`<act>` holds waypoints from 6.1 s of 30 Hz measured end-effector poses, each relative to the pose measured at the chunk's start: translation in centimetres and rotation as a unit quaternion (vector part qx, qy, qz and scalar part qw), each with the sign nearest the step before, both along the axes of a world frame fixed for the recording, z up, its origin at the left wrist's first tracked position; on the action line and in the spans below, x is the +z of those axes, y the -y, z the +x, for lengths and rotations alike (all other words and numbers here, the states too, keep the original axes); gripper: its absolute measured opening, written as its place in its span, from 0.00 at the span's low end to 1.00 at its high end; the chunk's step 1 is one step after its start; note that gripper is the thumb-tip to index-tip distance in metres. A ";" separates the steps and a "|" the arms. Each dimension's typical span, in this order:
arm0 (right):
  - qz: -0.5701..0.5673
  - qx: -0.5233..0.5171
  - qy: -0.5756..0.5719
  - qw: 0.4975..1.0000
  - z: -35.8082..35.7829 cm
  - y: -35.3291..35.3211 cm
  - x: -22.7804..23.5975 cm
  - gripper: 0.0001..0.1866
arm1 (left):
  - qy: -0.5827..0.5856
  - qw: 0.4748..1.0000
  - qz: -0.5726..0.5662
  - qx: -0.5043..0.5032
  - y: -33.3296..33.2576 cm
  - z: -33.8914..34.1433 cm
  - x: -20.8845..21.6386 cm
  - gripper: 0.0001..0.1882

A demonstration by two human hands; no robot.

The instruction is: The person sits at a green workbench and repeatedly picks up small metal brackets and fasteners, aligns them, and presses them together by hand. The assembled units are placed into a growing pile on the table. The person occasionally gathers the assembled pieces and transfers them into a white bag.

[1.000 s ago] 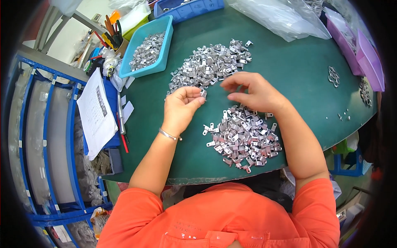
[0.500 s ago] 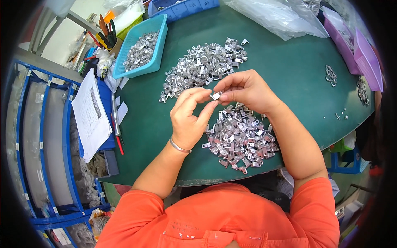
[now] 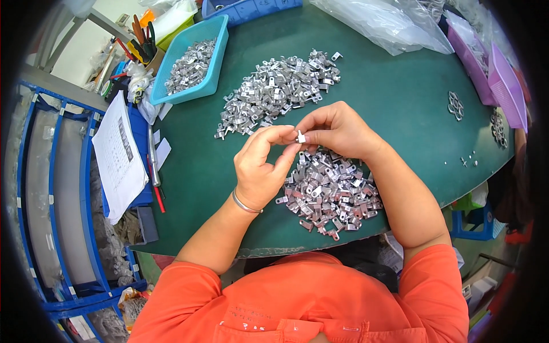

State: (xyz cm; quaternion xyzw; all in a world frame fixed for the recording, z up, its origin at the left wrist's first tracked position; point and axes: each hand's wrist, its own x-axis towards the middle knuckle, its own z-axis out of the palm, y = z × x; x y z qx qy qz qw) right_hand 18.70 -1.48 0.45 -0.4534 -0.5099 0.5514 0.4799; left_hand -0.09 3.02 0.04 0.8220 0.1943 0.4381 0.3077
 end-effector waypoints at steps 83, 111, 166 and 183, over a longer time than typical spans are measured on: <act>0.094 -0.077 0.128 0.984 -0.9 0.2 -0.1 0.11 | 0.068 0.942 -0.314 -0.092 -2.0 -0.6 0.7 0.07; 0.131 -0.113 0.186 0.967 -0.2 0.1 -0.4 0.12 | -0.089 0.963 -0.253 0.037 -4.4 -0.3 1.5 0.14; -0.006 -0.100 0.026 0.995 0.0 0.2 0.6 0.08 | -0.060 0.997 -0.042 0.025 -2.7 -0.7 0.4 0.17; 0.020 0.090 0.028 0.995 0.7 0.7 1.0 0.06 | -0.128 0.871 -0.437 -0.187 -2.3 -4.1 2.9 0.05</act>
